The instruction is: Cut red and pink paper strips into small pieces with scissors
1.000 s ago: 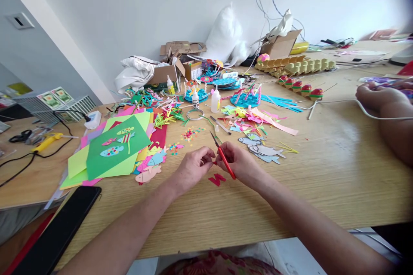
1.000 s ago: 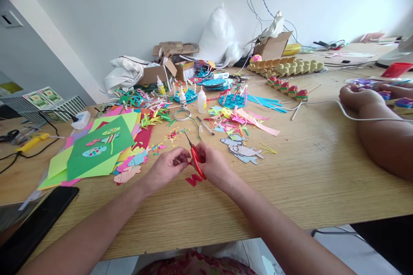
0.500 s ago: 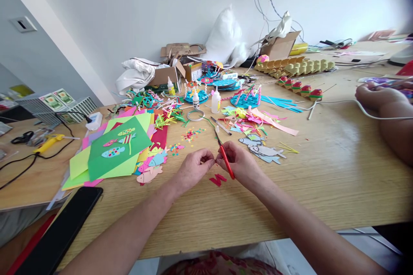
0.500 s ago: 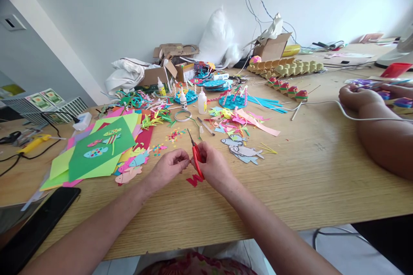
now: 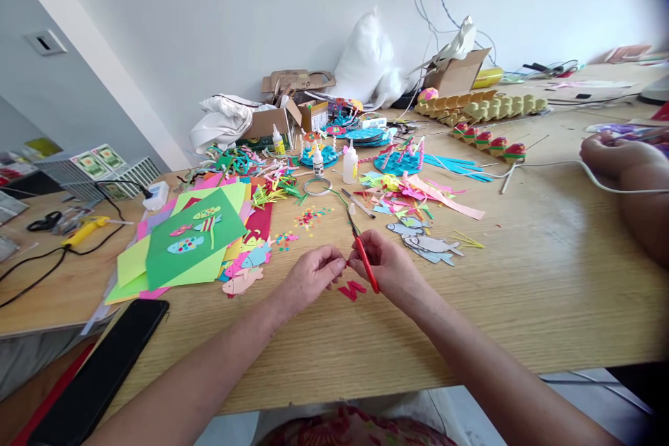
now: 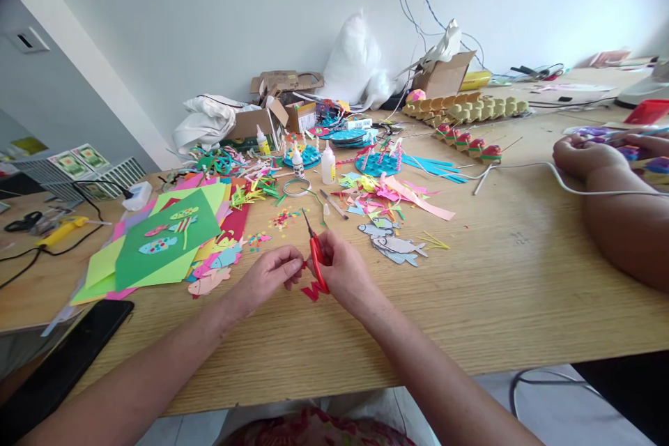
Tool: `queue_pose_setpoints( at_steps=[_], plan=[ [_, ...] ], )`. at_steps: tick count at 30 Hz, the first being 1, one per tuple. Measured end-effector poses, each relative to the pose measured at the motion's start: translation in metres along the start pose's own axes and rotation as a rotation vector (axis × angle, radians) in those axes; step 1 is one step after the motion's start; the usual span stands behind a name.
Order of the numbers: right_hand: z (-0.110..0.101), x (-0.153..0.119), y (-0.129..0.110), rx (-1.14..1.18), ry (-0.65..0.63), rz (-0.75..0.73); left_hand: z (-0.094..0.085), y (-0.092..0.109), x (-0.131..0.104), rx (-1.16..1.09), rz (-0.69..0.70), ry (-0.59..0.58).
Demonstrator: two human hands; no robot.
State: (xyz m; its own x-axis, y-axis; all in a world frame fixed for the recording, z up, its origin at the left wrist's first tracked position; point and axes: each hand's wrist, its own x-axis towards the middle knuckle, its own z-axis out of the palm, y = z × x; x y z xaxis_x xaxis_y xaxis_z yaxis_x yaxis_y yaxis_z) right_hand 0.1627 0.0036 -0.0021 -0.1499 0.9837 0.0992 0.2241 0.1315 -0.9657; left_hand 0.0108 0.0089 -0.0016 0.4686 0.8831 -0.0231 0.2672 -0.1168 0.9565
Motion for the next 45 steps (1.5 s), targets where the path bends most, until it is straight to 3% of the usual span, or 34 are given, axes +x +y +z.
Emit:
queue_pose_setpoints(
  at_steps=[5,8,16,23,45],
  plan=[
    [0.002,-0.002,0.0,-0.029,-0.021,-0.004,0.001,0.001,-0.003,0.006,-0.014,0.048],
    [-0.007,-0.011,-0.005,-0.179,-0.044,-0.018,0.0,0.005,-0.007,-0.094,-0.045,0.065],
    [-0.033,-0.037,-0.018,-0.592,-0.275,0.018,-0.004,0.016,-0.018,-0.331,-0.142,0.083],
    [-0.027,-0.039,-0.017,-0.631,-0.306,-0.004,-0.005,0.016,-0.018,-0.368,-0.141,0.019],
    [-0.021,-0.037,-0.014,-0.686,-0.296,-0.032,-0.007,0.011,-0.018,-0.348,-0.169,0.026]
  ],
)
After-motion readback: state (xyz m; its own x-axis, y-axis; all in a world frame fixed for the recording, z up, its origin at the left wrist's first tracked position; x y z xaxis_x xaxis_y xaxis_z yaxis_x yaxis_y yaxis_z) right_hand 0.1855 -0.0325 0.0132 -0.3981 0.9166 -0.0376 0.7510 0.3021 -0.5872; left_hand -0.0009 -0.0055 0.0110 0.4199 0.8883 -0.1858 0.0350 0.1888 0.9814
